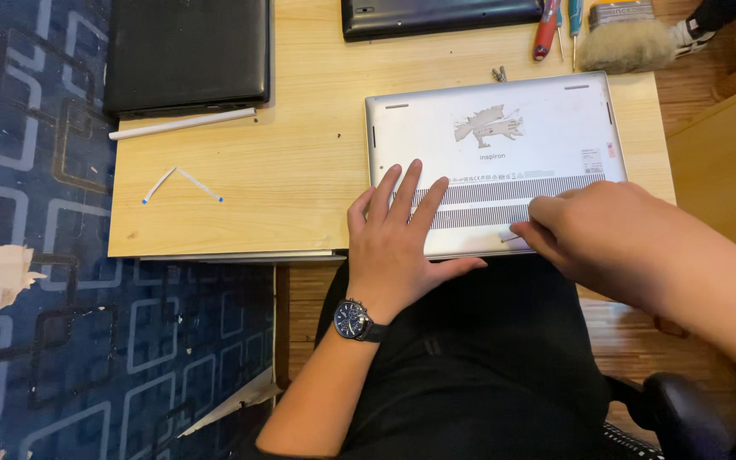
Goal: The person removes screws from the back of a silver laptop using a screwdriver. They place the screws on the table and then attempt to pry open the laptop's back cover with a prying tool.
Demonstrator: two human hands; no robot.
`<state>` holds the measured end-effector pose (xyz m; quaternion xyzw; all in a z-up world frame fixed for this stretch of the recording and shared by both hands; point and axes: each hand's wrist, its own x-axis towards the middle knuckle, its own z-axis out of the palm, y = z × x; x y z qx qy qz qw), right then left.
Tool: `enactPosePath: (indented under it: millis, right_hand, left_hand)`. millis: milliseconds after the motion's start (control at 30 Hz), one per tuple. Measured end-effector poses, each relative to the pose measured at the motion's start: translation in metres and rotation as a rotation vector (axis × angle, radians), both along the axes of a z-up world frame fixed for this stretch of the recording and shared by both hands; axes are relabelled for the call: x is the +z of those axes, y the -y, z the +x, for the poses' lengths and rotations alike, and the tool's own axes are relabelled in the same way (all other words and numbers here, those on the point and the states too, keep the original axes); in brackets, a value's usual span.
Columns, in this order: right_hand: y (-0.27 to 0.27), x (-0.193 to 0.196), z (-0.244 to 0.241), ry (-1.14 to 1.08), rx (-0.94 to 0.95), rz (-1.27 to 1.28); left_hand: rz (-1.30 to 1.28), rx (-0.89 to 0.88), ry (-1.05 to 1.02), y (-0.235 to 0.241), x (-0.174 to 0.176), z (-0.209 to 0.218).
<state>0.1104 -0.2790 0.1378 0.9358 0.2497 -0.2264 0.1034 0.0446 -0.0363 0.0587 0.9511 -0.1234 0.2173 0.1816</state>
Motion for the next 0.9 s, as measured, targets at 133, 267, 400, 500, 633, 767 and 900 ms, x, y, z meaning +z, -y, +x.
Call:
enactPosePath:
  millis: [133, 267, 400, 500, 633, 767, 900]
  right_hand:
    - [0.025, -0.026, -0.009, 0.17, 0.237, 0.329]
    - [0.016, -0.007, -0.003, -0.037, 0.24, 0.337]
    - [0.011, 0.006, 0.005, -0.176, 0.239, 0.351]
    - [-0.004, 0.022, 0.001, -0.131, 0.132, 0.222]
    - [-0.025, 0.042, -0.009, 0.022, 0.024, -0.146]
    - [-0.014, 0.035, -0.009, -0.024, 0.085, 0.064]
    - [-0.009, 0.039, -0.012, -0.071, 0.1, 0.119]
  left_hand:
    - [0.001, 0.005, -0.005, 0.001, 0.001, -0.001]
    - [0.017, 0.004, 0.005, 0.001, 0.001, 0.0]
    - [0.021, 0.015, 0.028, 0.002, 0.0, 0.0]
    - [-0.009, 0.009, 0.017, 0.002, -0.002, 0.0]
    - [-0.009, 0.003, 0.027, 0.001, -0.001, -0.001]
    - [0.009, 0.007, -0.01, 0.001, 0.001, -0.001]
    - [-0.003, 0.003, -0.005, 0.0, 0.0, 0.0]
